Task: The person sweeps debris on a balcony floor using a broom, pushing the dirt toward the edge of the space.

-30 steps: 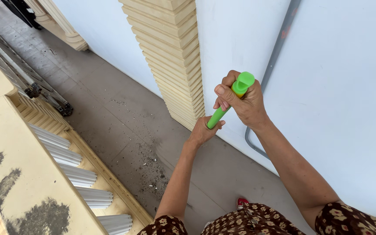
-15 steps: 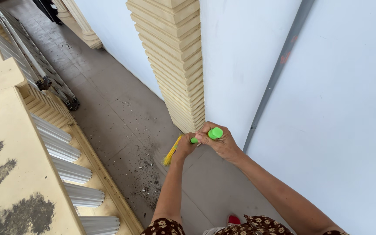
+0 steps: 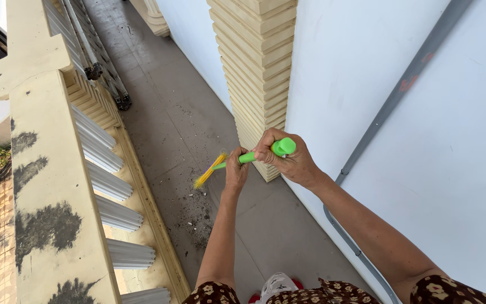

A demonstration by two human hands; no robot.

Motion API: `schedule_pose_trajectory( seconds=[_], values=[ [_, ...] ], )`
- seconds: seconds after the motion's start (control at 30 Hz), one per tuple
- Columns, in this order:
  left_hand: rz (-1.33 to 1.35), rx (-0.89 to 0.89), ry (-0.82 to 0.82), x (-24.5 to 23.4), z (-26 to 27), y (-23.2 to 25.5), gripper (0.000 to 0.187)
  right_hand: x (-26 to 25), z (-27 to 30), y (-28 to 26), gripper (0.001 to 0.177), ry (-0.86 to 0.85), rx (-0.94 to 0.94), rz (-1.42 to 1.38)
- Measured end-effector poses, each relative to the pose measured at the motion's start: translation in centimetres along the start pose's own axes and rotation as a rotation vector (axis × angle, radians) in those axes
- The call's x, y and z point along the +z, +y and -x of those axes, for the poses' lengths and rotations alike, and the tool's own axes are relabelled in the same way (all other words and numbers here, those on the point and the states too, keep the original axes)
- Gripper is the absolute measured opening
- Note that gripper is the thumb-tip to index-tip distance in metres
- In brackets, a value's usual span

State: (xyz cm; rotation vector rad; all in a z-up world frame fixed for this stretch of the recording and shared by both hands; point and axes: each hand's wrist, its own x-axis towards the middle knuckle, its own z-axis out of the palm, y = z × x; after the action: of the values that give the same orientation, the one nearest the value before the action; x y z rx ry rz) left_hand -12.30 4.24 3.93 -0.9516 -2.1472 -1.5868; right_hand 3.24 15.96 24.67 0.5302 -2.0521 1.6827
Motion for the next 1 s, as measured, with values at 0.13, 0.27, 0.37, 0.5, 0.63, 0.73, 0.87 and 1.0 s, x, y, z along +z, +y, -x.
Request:
schedule_pose_trajectory(
  seconds=[0.13,0.27,0.37,0.5,0.63,0.73,0.87,1.0],
  values=[
    [0.157,-0.259,-0.096,-2.0,-0.9,5.0,0.02,-0.1,-4.7,-2.7,0.021,-0.021,-0.011,-0.14],
    [0.129,-0.379,-0.133,-2.6,-1.2,6.9,0.044,0.7,-8.1,-3.4,0.025,0.027,0.0,-0.174],
    [0.144,-0.436,-0.18,-2.4,-0.4,6.2,0.047,1.6,-8.8,-2.6,0.026,0.049,0.072,-0.173],
    [0.132,-0.437,-0.225,-2.1,-0.2,3.2,0.045,2.0,-8.6,-0.1,0.028,0.064,0.131,-0.228],
    [0.139,-0.492,-0.266,-1.6,0.4,-3.8,0.044,3.2,-5.5,4.2,0.029,0.042,0.135,-0.247],
    [0.151,-0.329,-0.202,-1.1,2.7,-10.2,0.016,5.3,-1.2,7.4,0.031,-0.036,0.256,-0.101],
    [-0.173,-0.274,-0.108,-0.4,4.2,-15.0,0.028,7.0,1.8,10.0,0.025,-0.146,0.087,-0.065],
    [-0.195,-0.292,-0.037,-0.8,3.2,-11.5,0.027,6.1,2.1,9.0,0.024,-0.131,0.107,-0.055]
  ],
)
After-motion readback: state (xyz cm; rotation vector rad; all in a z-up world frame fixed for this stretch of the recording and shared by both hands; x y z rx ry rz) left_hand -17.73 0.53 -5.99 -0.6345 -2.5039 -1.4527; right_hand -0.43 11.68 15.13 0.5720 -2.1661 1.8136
